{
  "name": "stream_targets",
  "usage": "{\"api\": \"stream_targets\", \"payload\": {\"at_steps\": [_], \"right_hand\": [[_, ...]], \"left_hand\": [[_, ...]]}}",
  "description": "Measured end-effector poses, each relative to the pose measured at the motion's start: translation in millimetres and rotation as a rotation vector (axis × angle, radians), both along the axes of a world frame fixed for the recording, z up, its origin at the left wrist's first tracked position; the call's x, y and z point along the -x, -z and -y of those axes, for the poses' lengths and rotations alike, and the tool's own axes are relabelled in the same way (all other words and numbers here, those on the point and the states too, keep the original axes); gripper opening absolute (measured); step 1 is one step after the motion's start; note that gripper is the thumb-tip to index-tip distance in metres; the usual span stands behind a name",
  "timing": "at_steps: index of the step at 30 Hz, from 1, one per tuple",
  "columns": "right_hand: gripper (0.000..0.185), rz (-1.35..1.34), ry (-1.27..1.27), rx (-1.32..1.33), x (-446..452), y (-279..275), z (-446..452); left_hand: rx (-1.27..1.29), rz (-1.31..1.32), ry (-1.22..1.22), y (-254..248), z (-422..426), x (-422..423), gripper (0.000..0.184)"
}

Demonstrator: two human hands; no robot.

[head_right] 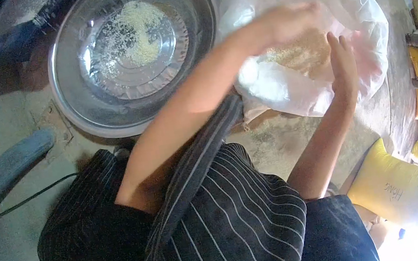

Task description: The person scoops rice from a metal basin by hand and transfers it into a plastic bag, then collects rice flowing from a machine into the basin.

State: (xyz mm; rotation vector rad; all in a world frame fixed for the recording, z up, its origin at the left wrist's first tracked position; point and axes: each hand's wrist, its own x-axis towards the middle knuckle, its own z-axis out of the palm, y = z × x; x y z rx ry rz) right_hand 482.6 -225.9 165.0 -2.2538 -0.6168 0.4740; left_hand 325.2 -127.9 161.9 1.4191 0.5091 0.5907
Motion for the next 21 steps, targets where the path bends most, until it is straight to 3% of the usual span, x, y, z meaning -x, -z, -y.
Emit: {"api": "stream_targets", "payload": {"at_steps": [1, 2, 3, 5, 7, 8, 10, 12, 14, 15, 16, 17, 19, 21], "right_hand": [[0.05, 0.371, -0.148, 0.3, -11.9, 6.4, 6.7], [0.05, 0.367, -0.145, 0.298, -5.8, 2.4, 6.5], [0.045, 0.379, -0.161, 0.221, 12.3, -7.0, 2.0], [0.036, 0.344, -0.244, -0.028, 48.6, -17.4, -16.0], [0.034, 0.185, -0.37, -0.241, 91.2, -19.3, -41.0], [0.034, 0.076, -0.433, -0.283, 115.9, -18.0, -52.6], [0.034, -0.165, -0.659, -0.299, 161.7, 18.1, -77.7], [0.035, 0.033, -0.998, 0.053, 210.6, 41.0, -92.4], [0.034, -0.044, -1.374, 0.362, 247.1, 83.2, -108.4], [0.032, -0.062, -1.527, 0.494, 260.9, 104.6, -116.1], [0.032, -0.065, -1.532, 0.491, 267.2, 124.8, -123.2], [0.028, -0.258, -1.577, 0.656, 274.1, 144.4, -130.7], [0.02, -0.719, -1.531, 0.848, 277.8, 181.8, -144.9], [0.019, -0.849, -1.442, 0.833, 272.9, 181.9, -163.2]], "left_hand": [[0.137, 0.047, 0.025, 7.0, -13.0, 16.2, 0.043], [0.273, 0.094, 0.047, 15.4, -30.1, 35.1, 0.044], [0.404, 0.203, -0.017, 16.9, -43.3, 61.5, 0.043], [0.261, 0.171, -0.282, 34.7, -73.2, 113.8, 0.04], [0.305, 0.057, -0.567, 86.4, -104.4, 180.3, 0.033], [0.288, -0.184, -0.778, 89.7, -102.2, 204.0, 0.028], [0.349, -0.505, -0.745, 125.6, -112.5, 265.5, 0.027], [0.5, -0.705, -0.661, 128.5, -96.7, 292.0, 0.02], [0.72, -1.141, -0.365, 138.7, -93.1, 303.6, 0.023], [0.722, -1.143, -0.368, 135.3, -88.7, 300.7, 0.023], [0.76, -1.217, -0.198, 131.1, -82.0, 292.9, 0.024], [0.796, -1.285, -0.028, 128.0, -77.8, 287.8, 0.027], [0.794, -1.236, -0.004, 138.5, -76.9, 289.2, 0.029], [0.797, -1.201, 0.103, 145.2, -83.0, 290.6, 0.033]]}}
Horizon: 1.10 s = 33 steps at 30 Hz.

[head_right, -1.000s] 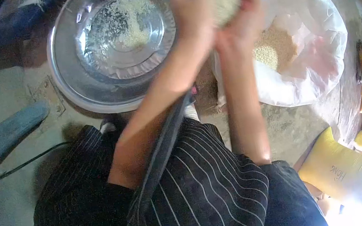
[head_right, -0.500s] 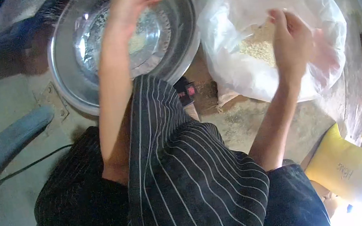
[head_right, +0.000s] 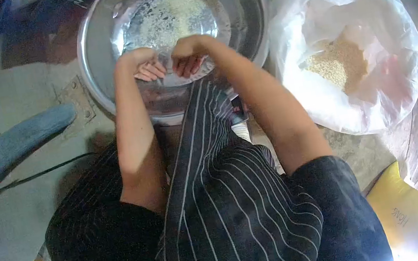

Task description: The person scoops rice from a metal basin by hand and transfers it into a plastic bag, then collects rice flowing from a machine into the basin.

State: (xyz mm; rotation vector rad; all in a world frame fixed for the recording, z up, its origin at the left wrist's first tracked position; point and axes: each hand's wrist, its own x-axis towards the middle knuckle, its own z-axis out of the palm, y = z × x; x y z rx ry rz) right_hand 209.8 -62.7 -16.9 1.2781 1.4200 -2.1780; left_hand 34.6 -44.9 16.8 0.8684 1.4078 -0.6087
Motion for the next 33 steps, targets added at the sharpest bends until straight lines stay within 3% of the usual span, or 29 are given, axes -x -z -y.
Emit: {"api": "stream_targets", "payload": {"at_steps": [1, 3, 4, 5, 6, 7, 8, 9, 11, 13, 14, 15, 16, 18, 19, 20, 21, 22, 23, 24, 25, 26, 27, 28, 30, 31, 32, 33], "right_hand": [[0.019, -0.03, 0.111, 0.08, -0.5, -0.9, -8.2], [0.021, -0.161, 0.4, -0.08, -1.8, 11.8, -28.2], [0.023, -0.257, 0.593, -0.209, -2.7, 16.8, -37.1], [0.025, -0.355, 0.784, -0.341, -2.6, 17.2, -43.0], [0.025, -0.35, 0.776, -0.339, -5.1, 13.1, -45.7], [0.026, -0.194, 0.782, -0.681, -10.5, 8.0, -49.8], [0.028, -0.032, 0.772, -1.019, -13.9, 0.7, -53.7], [0.028, -0.033, 0.766, -1.013, -14.6, -14.7, -51.0], [0.033, 0.404, 0.648, -1.191, -18.0, -47.1, -38.3], [0.031, 0.479, 0.559, -1.238, -26.1, -37.4, -34.9], [0.029, 0.377, 0.358, -0.853, -28.7, -36.0, -32.8], [0.027, 0.27, 0.163, -0.468, -30.5, -34.2, -30.0], [0.027, 0.27, 0.167, -0.469, -27.6, -30.6, -26.4], [0.026, 0.455, -0.01, -0.219, -17.7, -22.3, -20.5], [0.026, 0.455, -0.008, -0.222, -18.0, -19.0, -22.2], [0.027, 0.353, 0.154, -0.29, -18.8, -11.4, -28.2], [0.028, 0.247, 0.314, -0.355, -18.9, -5.5, -36.0], [0.024, 0.288, 0.294, -0.47, -19.3, -2.1, -49.4], [0.023, 0.303, 0.265, -0.709, -22.7, 4.0, -61.5], [0.025, 0.318, 0.233, -0.948, -25.0, 4.1, -67.2], [0.025, 0.318, 0.235, -0.945, -25.4, 6.4, -68.5], [0.03, 0.354, 0.496, -1.172, -23.8, 1.7, -68.4], [0.037, 0.389, 0.765, -1.388, -22.3, -6.2, -65.2], [0.037, 0.391, 0.769, -1.381, -23.6, -14.3, -59.6], [0.044, 0.483, 0.654, -1.53, -26.9, -35.5, -48.9], [0.044, 0.488, 0.662, -1.53, -28.9, -27.0, -47.8], [0.047, 0.453, 0.514, -1.676, -31.7, -6.1, -49.6], [0.05, 0.417, 0.355, -1.809, -34.6, 15.4, -52.5]], "left_hand": [[0.004, -0.001, -0.009, 1.5, 0.4, 0.5, 0.033], [-0.262, 0.092, -0.235, -1.2, 0.1, -3.2, 0.034], [-0.26, 0.1, -0.243, 5.3, -3.2, -4.0, 0.034], [-0.637, 0.279, -0.343, 19.1, -10.3, -3.3, 0.034], [-1.015, 0.451, -0.439, 23.4, -13.1, -2.6, 0.033], [-1.013, 0.45, -0.448, 27.2, -16.1, 1.2, 0.033], [-1.169, 0.319, -0.452, 22.3, -19.1, 4.6, 0.033], [-1.319, 0.182, -0.451, 17.6, -21.8, 8.0, 0.032], [-1.314, 0.146, -0.477, 12.9, -26.8, 23.3, 0.03], [-0.8, -0.228, -0.33, 8.3, -30.2, 33.2, 0.027], [-0.801, -0.227, -0.33, -0.3, -24.9, 29.8, 0.027], [-0.512, -0.183, -0.342, -13.0, -12.5, 23.8, 0.027], [-0.224, -0.138, -0.346, -20.9, -5.9, 19.6, 0.027], [-0.239, -0.129, -0.334, -1.5, -2.8, 21.7, 0.029], [-0.251, -0.121, -0.327, 10.9, -4.2, 24.1, 0.032], [-0.25, -0.123, -0.327, 16.2, -7.8, 24.9, 0.032], [-0.478, -0.071, -0.239, 20.5, -12.1, 26.0, 0.031], [-0.705, -0.018, -0.145, 23.8, -18.2, 27.4, 0.031], [-0.705, -0.021, -0.144, 26.4, -26.6, 26.9, 0.031], [-0.884, -0.021, -0.092, 27.8, -35.6, 23.1, 0.032], [-1.06, -0.019, -0.037, 30.5, -40.5, 19.4, 0.036], [-1.057, -0.019, -0.036, 32.5, -40.8, 15.7, 0.036], [-1.263, -0.15, -0.025, 35.2, -39.3, 11.6, 0.039], [-1.467, -0.286, -0.011, 37.5, -38.0, 8.1, 0.044], [-1.529, -0.306, 0.09, 56.1, -42.7, 0.8, 0.05], [-1.588, -0.325, 0.186, 68.0, -43.3, -2.3, 0.057], [-1.691, -0.328, 0.376, 79.4, -42.3, -4.2, 0.06], [-1.691, -0.32, 0.379, 83.6, -50.7, -4.5, 0.06]]}}
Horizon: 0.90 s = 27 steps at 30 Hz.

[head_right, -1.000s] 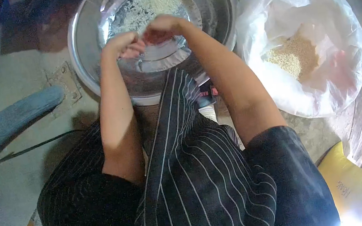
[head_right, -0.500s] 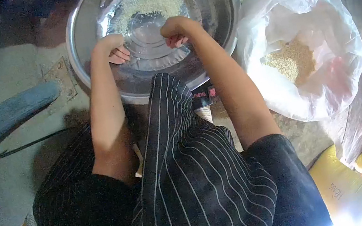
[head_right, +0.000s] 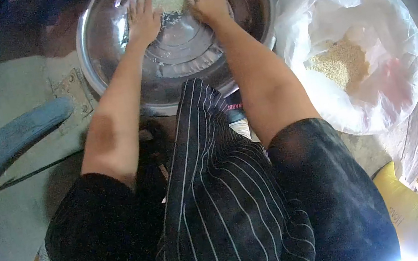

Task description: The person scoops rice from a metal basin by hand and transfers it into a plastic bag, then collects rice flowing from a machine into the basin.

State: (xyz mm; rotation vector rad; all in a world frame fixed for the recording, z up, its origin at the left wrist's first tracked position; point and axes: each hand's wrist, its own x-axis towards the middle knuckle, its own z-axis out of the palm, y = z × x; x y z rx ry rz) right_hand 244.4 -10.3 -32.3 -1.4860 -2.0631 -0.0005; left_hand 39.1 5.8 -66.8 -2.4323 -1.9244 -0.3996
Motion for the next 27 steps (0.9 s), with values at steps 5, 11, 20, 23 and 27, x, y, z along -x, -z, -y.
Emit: {"api": "stream_targets", "payload": {"at_steps": [5, 11, 20, 23, 27], "right_hand": [[0.048, 0.085, 0.029, -0.109, 23.9, 21.6, -16.7], [0.054, -0.288, 0.006, 0.399, 40.1, 20.1, -16.6], [0.045, -1.865, -0.035, 0.506, 89.0, 28.7, -11.1], [0.046, -2.195, 0.032, 0.677, 85.4, 16.9, 3.6], [0.043, -2.259, 0.107, 0.719, 84.8, -3.9, 13.0]], "left_hand": [[-0.253, 0.072, 0.291, -17.1, -12.4, -17.5, 0.054], [-0.081, 0.402, 0.263, 14.6, -7.0, -38.1, 0.048], [0.167, 1.562, -0.332, -2.3, 0.7, -69.3, 0.045], [0.223, 1.936, -0.467, -29.3, 12.7, -70.0, 0.06], [0.288, 2.225, -0.534, -26.8, 18.2, -69.7, 0.065]]}}
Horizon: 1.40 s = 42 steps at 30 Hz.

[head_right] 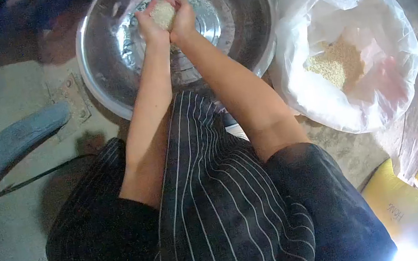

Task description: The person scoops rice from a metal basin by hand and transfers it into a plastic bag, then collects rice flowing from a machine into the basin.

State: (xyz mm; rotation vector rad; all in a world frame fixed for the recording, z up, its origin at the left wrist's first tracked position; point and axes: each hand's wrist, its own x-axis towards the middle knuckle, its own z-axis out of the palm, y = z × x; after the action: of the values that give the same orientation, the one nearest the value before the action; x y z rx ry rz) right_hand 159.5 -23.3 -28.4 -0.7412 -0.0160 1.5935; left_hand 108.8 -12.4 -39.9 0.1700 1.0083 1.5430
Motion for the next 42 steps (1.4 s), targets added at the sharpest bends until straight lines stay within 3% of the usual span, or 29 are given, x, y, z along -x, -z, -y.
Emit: {"api": "stream_targets", "payload": {"at_steps": [4, 7, 13, 14, 15, 16, 17, 19, 21, 23, 24, 26, 28, 30, 32, 34, 36, 38, 40, 42], "right_hand": [[0.04, -0.015, 0.08, -0.118, -11.8, -44.7, 3.1], [0.039, -0.007, 0.186, -0.176, -35.0, -88.7, 27.6], [0.038, 0.053, 0.353, -0.302, -101.6, -158.3, 78.7], [0.038, 0.2, 0.443, -0.134, -111.4, -189.2, 92.9], [0.038, 0.16, 0.454, -0.208, -133.1, -188.4, 99.6], [0.038, 0.205, 0.508, -0.165, -154.1, -195.2, 107.5], [0.039, 0.181, 0.618, -0.118, -173.5, -203.8, 114.3], [0.04, 0.228, 0.741, -0.048, -215.0, -211.9, 131.7], [0.04, 0.295, 0.765, -0.024, -259.6, -207.3, 149.5], [0.046, 1.005, 0.669, 0.205, -298.9, -191.6, 164.6], [0.046, 1.005, 0.671, 0.206, -310.0, -190.9, 173.8], [0.054, 1.547, 0.201, 0.512, -325.9, -188.0, 194.5], [0.049, 1.59, 0.229, 0.553, -330.6, -180.5, 201.6], [0.046, 1.632, 0.249, 0.581, -329.6, -173.1, 200.0], [0.041, 1.963, 0.387, 0.535, -325.4, -167.7, 194.4], [0.039, 2.013, 0.35, 0.583, -323.9, -166.2, 189.2], [0.036, 2.064, 0.318, 0.631, -324.9, -163.6, 186.6], [0.035, 2.034, 0.135, 0.635, -331.1, -154.3, 189.6], [0.034, 2.069, -0.012, 0.733, -332.2, -146.8, 189.5], [0.032, 2.096, -0.156, 0.834, -328.1, -147.0, 187.2]], "left_hand": [[-0.157, 0.08, 0.028, -25.0, -4.6, -1.9, 0.062], [-0.24, 0.125, 0.096, -89.9, 24.0, -29.2, 0.057], [-0.269, 0.193, 0.241, -158.8, 70.2, -100.6, 0.052], [-0.223, 0.207, 0.235, -175.0, 79.0, -119.0, 0.052], [-0.193, 0.311, 0.42, -188.1, 87.8, -134.0, 0.044], [-0.168, 0.439, 0.414, -199.0, 90.7, -157.7, 0.046], [-0.069, 0.262, 0.576, -224.7, 98.8, -165.0, 0.041], [-0.287, 0.232, 0.527, -217.5, 111.1, -222.0, 0.049], [-0.377, -0.119, 0.808, -199.4, 117.4, -260.9, 0.05], [-0.296, -0.212, 1.138, -194.8, 124.3, -275.5, 0.047], [-0.297, -0.212, 1.141, -199.2, 122.8, -268.1, 0.047], [-0.453, -0.06, 1.34, -200.9, 110.8, -239.0, 0.052], [-0.435, -0.107, 1.326, -200.5, 88.3, -203.0, 0.051], [-0.412, 0.07, 1.222, -197.3, 60.6, -166.1, 0.045], [-0.359, -0.038, 0.986, -209.6, 46.3, -124.6, 0.037], [-0.377, 0.098, 0.857, -183.5, 21.9, -77.6, 0.038], [-0.366, -0.151, 0.672, -164.4, 12.1, -27.2, 0.039], [-0.133, -0.255, 0.403, -146.4, 12.6, 18.7, 0.039], [0.05, -0.42, 0.293, -102.6, 14.1, 68.2, 0.043], [0.317, -0.68, 0.44, -72.3, 17.4, 99.6, 0.06]]}}
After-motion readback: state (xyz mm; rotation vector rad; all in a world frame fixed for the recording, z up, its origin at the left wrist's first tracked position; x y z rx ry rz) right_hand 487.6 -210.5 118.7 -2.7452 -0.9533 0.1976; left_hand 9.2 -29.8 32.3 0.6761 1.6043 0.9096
